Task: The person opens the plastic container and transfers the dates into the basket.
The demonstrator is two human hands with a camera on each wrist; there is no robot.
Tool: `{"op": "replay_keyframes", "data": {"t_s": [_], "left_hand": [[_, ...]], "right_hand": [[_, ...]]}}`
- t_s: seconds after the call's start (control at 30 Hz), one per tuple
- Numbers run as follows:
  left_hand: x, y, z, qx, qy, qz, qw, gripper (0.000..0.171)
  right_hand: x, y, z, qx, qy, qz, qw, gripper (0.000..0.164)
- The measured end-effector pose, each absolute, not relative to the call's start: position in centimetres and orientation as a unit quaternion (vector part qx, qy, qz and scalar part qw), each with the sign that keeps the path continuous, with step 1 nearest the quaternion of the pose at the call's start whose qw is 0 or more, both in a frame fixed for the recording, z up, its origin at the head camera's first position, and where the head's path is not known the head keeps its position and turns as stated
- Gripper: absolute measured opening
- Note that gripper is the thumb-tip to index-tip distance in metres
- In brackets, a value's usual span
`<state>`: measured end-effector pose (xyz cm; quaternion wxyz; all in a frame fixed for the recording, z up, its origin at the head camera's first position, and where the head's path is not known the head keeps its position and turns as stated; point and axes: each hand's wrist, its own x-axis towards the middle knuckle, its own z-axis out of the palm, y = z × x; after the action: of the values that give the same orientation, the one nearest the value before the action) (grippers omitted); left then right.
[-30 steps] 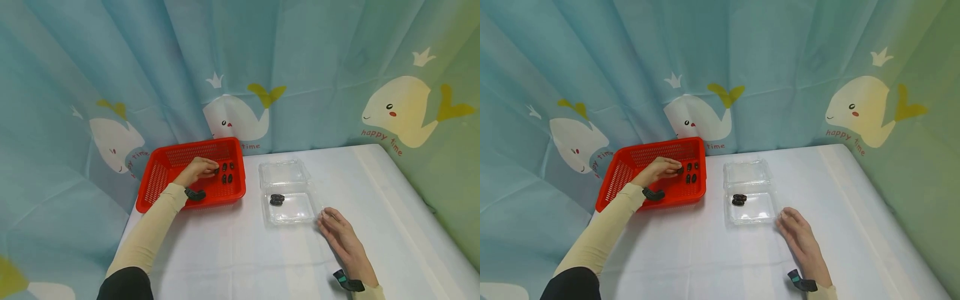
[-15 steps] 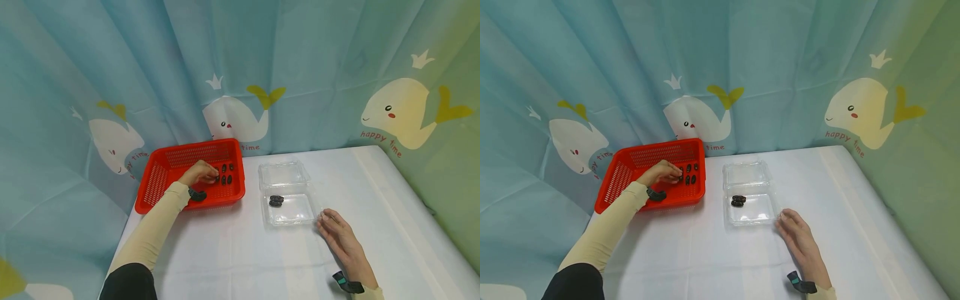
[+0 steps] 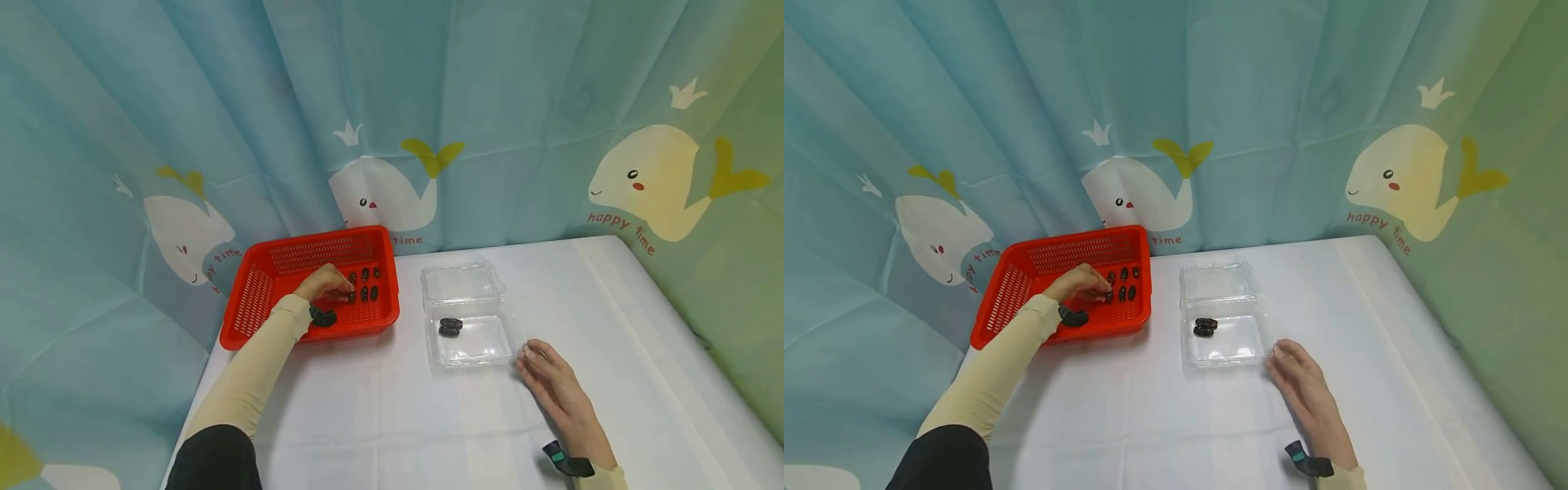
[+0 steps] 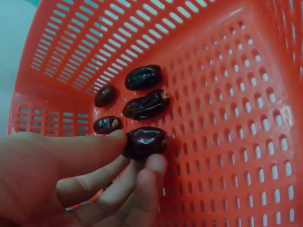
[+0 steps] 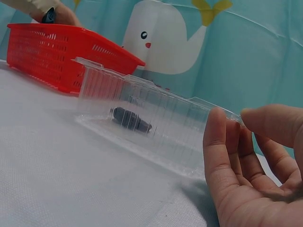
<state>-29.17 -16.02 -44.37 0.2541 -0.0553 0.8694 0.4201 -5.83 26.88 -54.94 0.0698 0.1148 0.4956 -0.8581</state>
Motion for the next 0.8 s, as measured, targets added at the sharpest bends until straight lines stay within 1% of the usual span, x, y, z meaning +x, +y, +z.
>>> {"op": "replay_keyframes", "data": {"t_s": [0.13, 0.37, 0.8], "left_hand": [[-29.4, -16.0, -44.6, -0.058, 0.874, 0.408, 0.256, 0.019], [-29.5, -16.0, -45.3, -0.065, 0.871, 0.422, 0.242, 0.019], [-29.8, -15.9, -45.7, -0.053, 0.870, 0.419, 0.254, 0.015]], "right_hand": [[-5.8, 26.8, -55.0, 0.119, 0.500, -0.855, 0.069, 0.019], [-5.9, 26.8, -55.0, 0.121, 0.495, -0.858, 0.068, 0.020], [-5.8, 26.9, -55.0, 0.116, 0.487, -0.863, 0.067, 0.019]]}}
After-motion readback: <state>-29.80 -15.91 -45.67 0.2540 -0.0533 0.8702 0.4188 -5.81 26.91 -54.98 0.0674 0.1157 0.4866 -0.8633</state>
